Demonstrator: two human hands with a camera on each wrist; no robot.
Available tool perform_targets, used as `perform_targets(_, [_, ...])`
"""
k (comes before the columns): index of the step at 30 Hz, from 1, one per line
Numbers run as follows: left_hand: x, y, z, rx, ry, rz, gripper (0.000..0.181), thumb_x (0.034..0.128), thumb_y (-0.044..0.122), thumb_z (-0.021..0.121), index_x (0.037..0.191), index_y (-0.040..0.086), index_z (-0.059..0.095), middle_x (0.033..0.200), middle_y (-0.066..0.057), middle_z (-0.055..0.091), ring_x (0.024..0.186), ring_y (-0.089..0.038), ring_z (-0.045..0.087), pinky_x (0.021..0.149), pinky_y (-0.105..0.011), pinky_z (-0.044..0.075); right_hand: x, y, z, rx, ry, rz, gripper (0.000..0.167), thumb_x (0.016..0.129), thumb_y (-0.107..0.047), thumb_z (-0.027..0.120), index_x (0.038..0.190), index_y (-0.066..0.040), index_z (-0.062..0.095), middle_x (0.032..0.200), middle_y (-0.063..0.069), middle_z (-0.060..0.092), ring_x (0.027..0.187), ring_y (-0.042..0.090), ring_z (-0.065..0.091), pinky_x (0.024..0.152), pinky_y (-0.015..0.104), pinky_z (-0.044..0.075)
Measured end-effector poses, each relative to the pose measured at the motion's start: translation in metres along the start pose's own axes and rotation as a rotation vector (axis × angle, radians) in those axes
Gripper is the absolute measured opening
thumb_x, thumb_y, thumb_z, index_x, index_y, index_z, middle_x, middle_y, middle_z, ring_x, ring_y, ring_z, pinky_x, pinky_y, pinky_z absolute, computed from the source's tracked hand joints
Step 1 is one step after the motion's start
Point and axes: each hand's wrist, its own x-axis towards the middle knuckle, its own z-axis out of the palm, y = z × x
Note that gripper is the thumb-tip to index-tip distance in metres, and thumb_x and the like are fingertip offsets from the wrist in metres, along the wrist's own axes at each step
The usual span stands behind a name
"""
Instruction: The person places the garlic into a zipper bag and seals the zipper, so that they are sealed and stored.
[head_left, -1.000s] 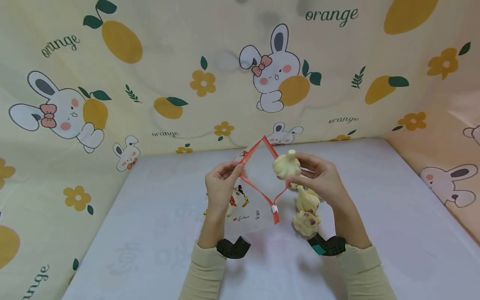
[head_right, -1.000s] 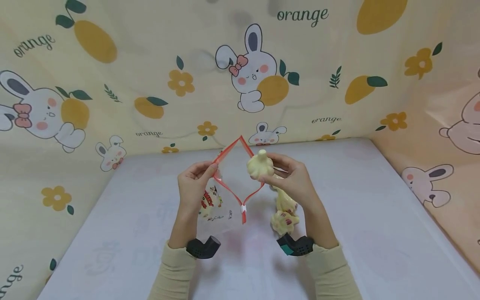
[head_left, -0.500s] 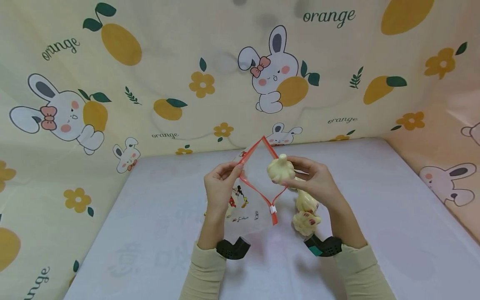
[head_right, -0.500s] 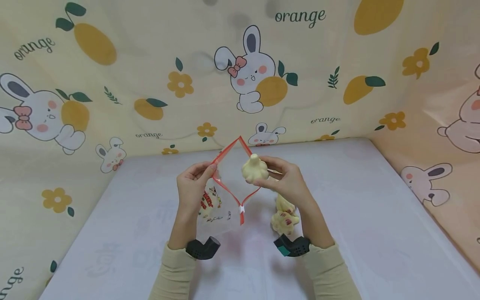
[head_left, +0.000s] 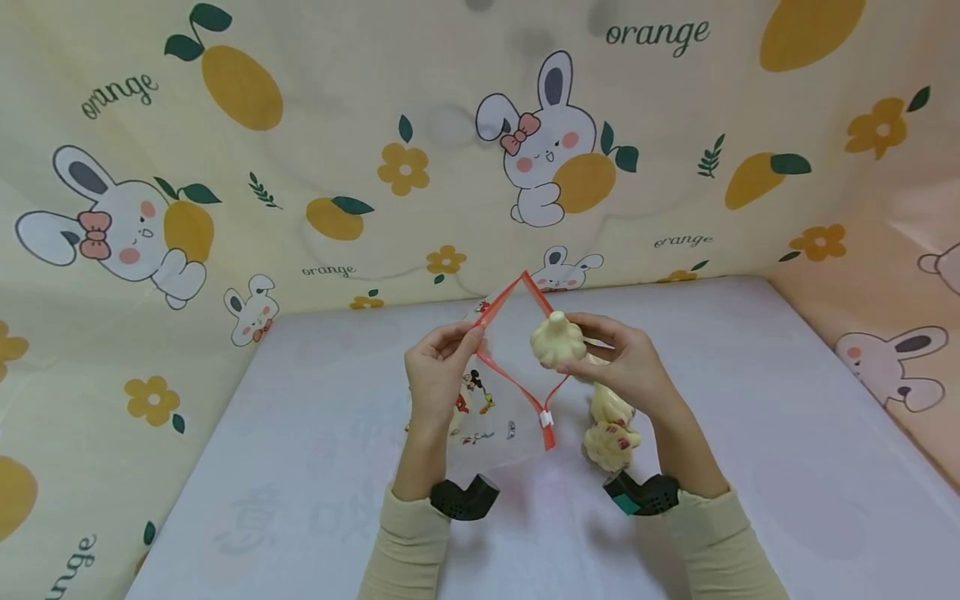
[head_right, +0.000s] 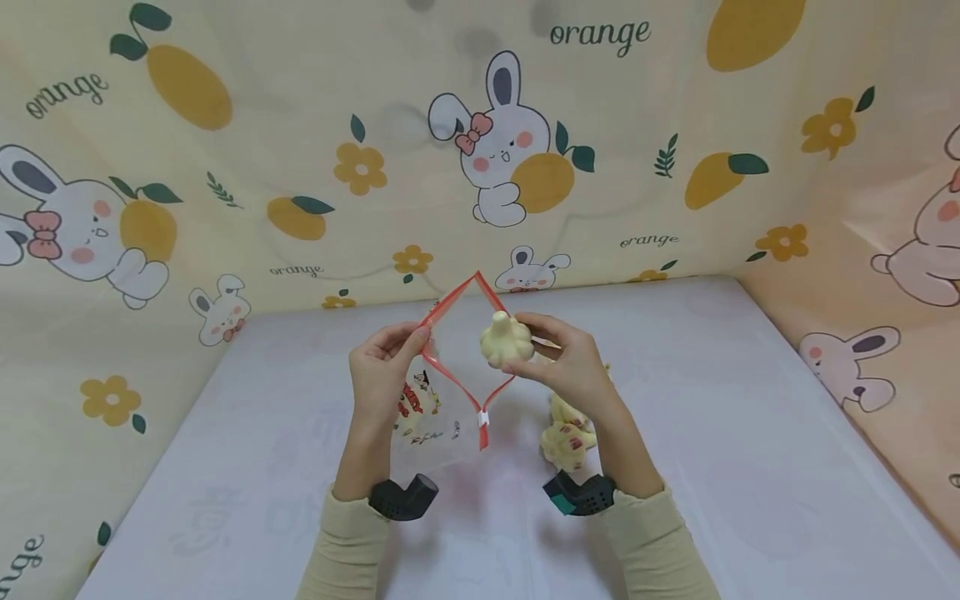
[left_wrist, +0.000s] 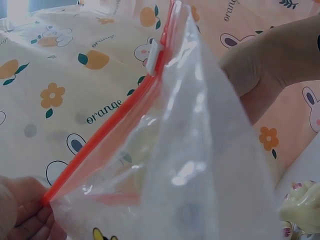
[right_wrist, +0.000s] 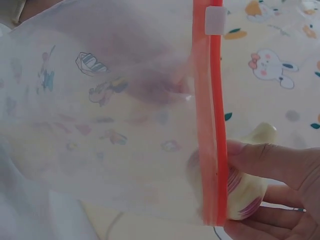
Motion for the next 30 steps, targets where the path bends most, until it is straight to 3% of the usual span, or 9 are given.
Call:
perform_targets(5, [-0.001, 0.002, 0.002, -0.01, -0.008, 0.0, 0.02, 0.0844, 0.002, 0.071, 0.097, -0.013, 0.067, 0.071, 0.014, 0.068, 0.067, 0.0, 0.066, 0.067, -0.013, 0.054, -0.001, -0.001, 0.001, -0.024, -0.001, 0.009, 0.059, 0.076, -0.005, 0.079, 0.13, 0.0, 0.056, 0.131, 0.02, 0.059, 0.107, -0.013, 0.055, 0.09, 0.008, 0.049])
perform_targets(9, [-0.001, 0.003, 0.002, -0.006, -0.007, -0.001, 0.02, 0.0847, 0.002, 0.07, 0.097, -0.013, 0.067, 0.071, 0.014, 0.068, 0.067, 0.001, 0.066, 0.067, -0.013, 0.054, -0.001, -0.003, 0.0, -0.026, -0.013, 0.035, 0.061, 0.077, -0.003, 0.079, 0.132, 0.002, 0.053, 0.134, 0.022, 0.057, 0.118, 0.015, 0.063, 0.09, 0.016, 0.053])
perform_targets(12, [0.0, 0.002, 0.001, -0.002, -0.007, -0.002, 0.019, 0.0855, 0.003, 0.07, 0.097, -0.012, 0.067, 0.07, 0.016, 0.068, 0.067, 0.001, 0.066, 0.067, -0.012, 0.054, -0.002, -0.004, 0.0, -0.022, -0.023, 0.062, 0.062, 0.078, -0.004, 0.078, 0.134, 0.003, 0.051, 0.136, 0.024, 0.055, 0.121, 0.038, 0.06, 0.088, 0.023, 0.056])
perform_targets(15, [0.001, 0.003, 0.001, 0.001, -0.004, -0.001, 0.019, 0.0859, 0.003, 0.069, 0.097, -0.012, 0.068, 0.071, 0.017, 0.069, 0.067, 0.002, 0.066, 0.067, -0.012, 0.054, -0.003, -0.004, -0.001, -0.028, -0.03, 0.086, 0.061, 0.08, -0.006, 0.077, 0.135, 0.002, 0.051, 0.138, 0.024, 0.054, 0.122, 0.041, 0.059, 0.087, 0.024, 0.057])
perform_targets(21, [0.002, 0.003, 0.0, -0.008, 0.0, -0.016, 0.019, 0.0865, 0.003, 0.069, 0.098, -0.011, 0.068, 0.072, 0.017, 0.069, 0.068, 0.001, 0.067, 0.069, -0.013, 0.055, -0.002, -0.001, -0.004, -0.042, -0.038, 0.093, 0.057, 0.082, -0.009, 0.075, 0.133, 0.001, 0.052, 0.137, 0.024, 0.055, 0.121, 0.04, 0.06, 0.088, 0.024, 0.056])
perform_targets(25, [0.002, 0.001, 0.0, -0.015, -0.002, -0.022, 0.019, 0.0866, 0.003, 0.069, 0.098, -0.012, 0.067, 0.072, 0.017, 0.07, 0.068, 0.001, 0.067, 0.07, -0.013, 0.055, -0.002, 0.004, -0.011, -0.093, -0.028, 0.079, 0.053, 0.083, -0.011, 0.074, 0.131, 0.0, 0.055, 0.131, 0.022, 0.06, 0.117, 0.035, 0.063, 0.089, 0.016, 0.054])
perform_targets(30, [0.001, 0.0, 0.0, -0.022, -0.001, -0.022, 0.019, 0.0862, 0.003, 0.069, 0.098, -0.013, 0.067, 0.073, 0.017, 0.07, 0.068, 0.001, 0.067, 0.07, -0.013, 0.055, -0.005, 0.01, -0.022, -0.111, -0.016, 0.048, 0.049, 0.084, -0.012, 0.074, 0.129, 0.001, 0.057, 0.128, 0.024, 0.062, 0.102, -0.006, 0.064, 0.086, 0.005, 0.05])
